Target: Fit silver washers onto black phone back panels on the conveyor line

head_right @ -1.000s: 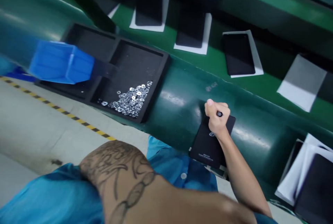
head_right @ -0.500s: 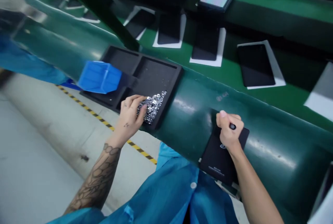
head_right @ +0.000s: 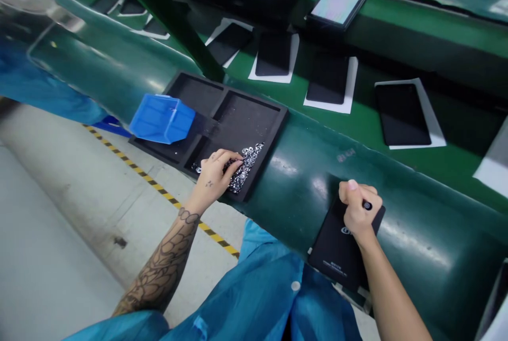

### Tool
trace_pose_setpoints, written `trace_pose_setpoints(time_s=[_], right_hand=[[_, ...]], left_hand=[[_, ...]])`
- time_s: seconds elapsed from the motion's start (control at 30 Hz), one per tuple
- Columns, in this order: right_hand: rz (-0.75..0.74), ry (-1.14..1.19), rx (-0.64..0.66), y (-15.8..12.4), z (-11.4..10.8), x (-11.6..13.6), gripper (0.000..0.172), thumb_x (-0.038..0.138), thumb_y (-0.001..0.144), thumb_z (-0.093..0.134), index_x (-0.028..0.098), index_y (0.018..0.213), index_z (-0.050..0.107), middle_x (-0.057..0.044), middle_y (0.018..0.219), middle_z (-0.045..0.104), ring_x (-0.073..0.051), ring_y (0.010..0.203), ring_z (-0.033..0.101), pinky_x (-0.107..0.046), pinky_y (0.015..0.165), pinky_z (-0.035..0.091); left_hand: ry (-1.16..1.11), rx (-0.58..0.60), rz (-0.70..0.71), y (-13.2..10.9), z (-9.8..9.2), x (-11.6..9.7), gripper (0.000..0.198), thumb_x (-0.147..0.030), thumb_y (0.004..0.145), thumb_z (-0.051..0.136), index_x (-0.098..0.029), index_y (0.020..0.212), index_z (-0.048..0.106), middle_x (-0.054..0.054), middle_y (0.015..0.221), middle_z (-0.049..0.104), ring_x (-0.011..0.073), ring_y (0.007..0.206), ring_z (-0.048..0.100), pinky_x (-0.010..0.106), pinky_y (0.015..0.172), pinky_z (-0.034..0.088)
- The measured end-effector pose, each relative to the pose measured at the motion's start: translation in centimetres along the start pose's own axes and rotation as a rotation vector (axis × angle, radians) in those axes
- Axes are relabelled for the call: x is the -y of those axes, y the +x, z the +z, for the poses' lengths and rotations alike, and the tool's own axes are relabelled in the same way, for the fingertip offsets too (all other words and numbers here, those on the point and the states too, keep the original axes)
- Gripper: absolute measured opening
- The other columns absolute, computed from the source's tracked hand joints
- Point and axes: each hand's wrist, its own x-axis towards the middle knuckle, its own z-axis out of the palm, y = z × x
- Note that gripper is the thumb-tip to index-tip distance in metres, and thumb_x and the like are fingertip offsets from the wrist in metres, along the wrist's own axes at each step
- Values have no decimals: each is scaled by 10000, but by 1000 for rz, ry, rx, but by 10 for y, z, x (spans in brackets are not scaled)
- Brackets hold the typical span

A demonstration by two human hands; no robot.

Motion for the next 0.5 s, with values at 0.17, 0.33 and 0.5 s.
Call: trace_pose_setpoints(time_s=[0.17, 0.33, 0.5], right_hand=[[-65, 13, -76, -5, 2, -5, 625, 384, 1086, 596, 234, 573, 272, 63, 502, 274, -90, 451, 263, -307, 494, 224], [-21, 29, -62, -5, 7, -6, 636, 433, 1085, 616, 233, 563, 313, 53, 513, 325, -97, 472, 278, -319, 525, 215], [94, 254, -71, 5, -2, 9, 658, 508, 1090, 581, 244, 559, 294, 63, 508, 283, -105, 472, 268, -300, 496, 233]], left_hand=[[20, -65, -27, 1, -7, -1, 190, -369, 1081, 614, -252, 1008, 746, 54, 1140, 772, 274, 1099, 660, 417, 965, 392], [45, -104, 33, 0, -16, 0, 232, -424, 1054, 610, -248, 1010, 755, 73, 1154, 782, 293, 1109, 653, 430, 974, 416], [16, -172, -24, 5, -18, 6, 380, -581, 1004, 533, -254, 944, 717, 46, 1044, 773, 284, 995, 678, 421, 932, 510]])
